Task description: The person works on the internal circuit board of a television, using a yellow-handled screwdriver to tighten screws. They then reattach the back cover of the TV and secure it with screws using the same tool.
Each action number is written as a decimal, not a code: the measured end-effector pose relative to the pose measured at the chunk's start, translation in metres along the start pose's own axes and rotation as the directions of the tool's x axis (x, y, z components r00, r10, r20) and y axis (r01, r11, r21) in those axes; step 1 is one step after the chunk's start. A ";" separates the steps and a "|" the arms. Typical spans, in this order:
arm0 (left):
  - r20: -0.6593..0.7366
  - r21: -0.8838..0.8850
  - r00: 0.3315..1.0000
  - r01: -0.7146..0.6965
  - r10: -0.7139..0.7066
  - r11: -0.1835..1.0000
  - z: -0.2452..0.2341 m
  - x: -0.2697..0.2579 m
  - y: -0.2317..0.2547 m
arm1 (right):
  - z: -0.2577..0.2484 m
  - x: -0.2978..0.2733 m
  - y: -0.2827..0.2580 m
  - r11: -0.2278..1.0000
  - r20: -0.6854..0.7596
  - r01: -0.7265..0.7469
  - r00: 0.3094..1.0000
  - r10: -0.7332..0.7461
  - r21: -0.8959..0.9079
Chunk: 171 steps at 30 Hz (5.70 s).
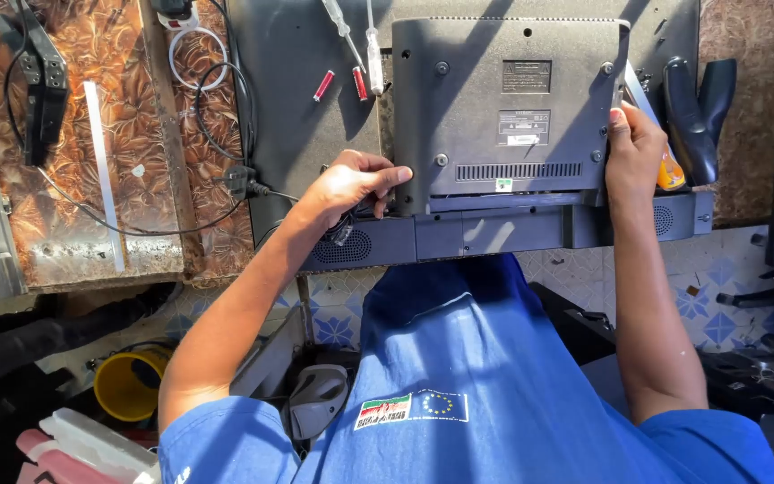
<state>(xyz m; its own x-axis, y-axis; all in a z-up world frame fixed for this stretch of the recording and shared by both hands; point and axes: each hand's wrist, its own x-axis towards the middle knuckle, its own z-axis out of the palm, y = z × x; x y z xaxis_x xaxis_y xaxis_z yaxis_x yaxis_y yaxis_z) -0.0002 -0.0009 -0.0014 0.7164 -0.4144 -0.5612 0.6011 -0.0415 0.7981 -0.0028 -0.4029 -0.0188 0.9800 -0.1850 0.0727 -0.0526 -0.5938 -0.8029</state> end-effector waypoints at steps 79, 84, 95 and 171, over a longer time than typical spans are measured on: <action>0.032 0.921 0.822 -0.245 0.569 0.303 0.017 -0.040 -0.020 | 0.016 0.017 0.000 0.894 0.091 0.247 0.969 -0.230 -0.373; 0.044 0.938 0.752 -0.258 0.658 0.232 0.025 -0.042 -0.024 | 0.013 0.006 0.013 0.866 0.089 0.239 0.971 -0.223 -0.440; 0.005 0.939 0.785 -0.216 0.620 0.266 0.025 -0.036 -0.032 | 0.013 0.004 0.008 0.895 0.079 0.190 0.982 -0.173 -0.404; -0.019 0.983 0.731 -0.109 0.683 0.144 0.067 -0.026 -0.042 | -0.021 -0.021 -0.017 0.812 0.308 0.450 0.885 -0.350 -0.372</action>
<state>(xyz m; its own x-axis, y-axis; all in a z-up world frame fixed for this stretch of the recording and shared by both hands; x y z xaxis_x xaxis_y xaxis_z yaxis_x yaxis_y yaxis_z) -0.0676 -0.0493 -0.0062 0.9405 -0.3137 0.1305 -0.3395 -0.8549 0.3923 -0.0263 -0.4051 0.0056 0.9445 0.2851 0.1630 0.3274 -0.8565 -0.3989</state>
